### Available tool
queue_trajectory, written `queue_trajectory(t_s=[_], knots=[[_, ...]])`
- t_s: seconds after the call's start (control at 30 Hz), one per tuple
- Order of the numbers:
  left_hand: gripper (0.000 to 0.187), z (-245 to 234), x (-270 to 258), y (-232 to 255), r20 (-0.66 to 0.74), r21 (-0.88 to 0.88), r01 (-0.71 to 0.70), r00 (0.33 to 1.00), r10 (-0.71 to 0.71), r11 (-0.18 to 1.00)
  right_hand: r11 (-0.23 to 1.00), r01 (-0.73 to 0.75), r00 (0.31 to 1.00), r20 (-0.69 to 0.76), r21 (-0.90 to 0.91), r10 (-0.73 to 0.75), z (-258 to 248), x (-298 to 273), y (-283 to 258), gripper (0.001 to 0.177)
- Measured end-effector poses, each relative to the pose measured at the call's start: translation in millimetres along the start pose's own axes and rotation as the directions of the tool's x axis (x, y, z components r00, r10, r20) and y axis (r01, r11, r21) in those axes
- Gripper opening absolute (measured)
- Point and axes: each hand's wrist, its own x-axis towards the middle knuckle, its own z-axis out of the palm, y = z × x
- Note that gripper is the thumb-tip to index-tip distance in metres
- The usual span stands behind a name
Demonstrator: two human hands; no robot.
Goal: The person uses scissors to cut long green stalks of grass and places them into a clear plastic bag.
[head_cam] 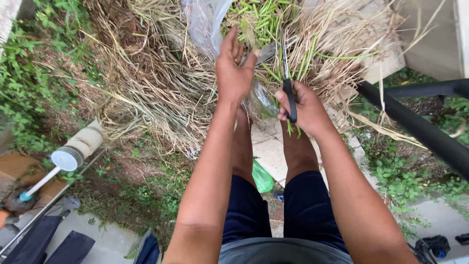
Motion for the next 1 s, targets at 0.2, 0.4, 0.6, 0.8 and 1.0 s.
queue_trajectory(t_s=[0.2,0.4,0.6,0.8,1.0], knots=[[0.051,-30.0,-39.0,22.2,0.189,-0.181,0.106,0.979,-0.071,0.978,0.999,0.042,0.997,-0.061,0.001,-0.042,-6.4,-70.5,-8.4,0.029],[0.027,-100.8,-116.0,78.4,0.198,-0.126,0.068,0.979,-0.042,0.99,0.997,0.019,0.997,-0.07,-0.079,-0.024,10.3,-159.3,-37.8,0.037],[0.024,-177.7,-168.7,129.6,0.225,-0.239,0.287,0.946,-0.234,0.928,0.957,-0.034,0.994,-0.114,-0.289,0.001,47.5,-237.2,-79.8,0.05],[0.019,-228.5,-211.8,161.5,0.202,-0.078,0.063,0.978,-0.046,0.995,0.958,0.085,0.99,-0.083,-0.275,-0.112,76.1,-292.0,-110.2,0.046],[0.025,-244.7,-253.8,196.0,0.06,-0.017,0.104,0.993,-0.103,0.994,0.92,0.17,0.97,-0.104,-0.353,-0.219,76.8,-321.0,-123.0,0.045]])
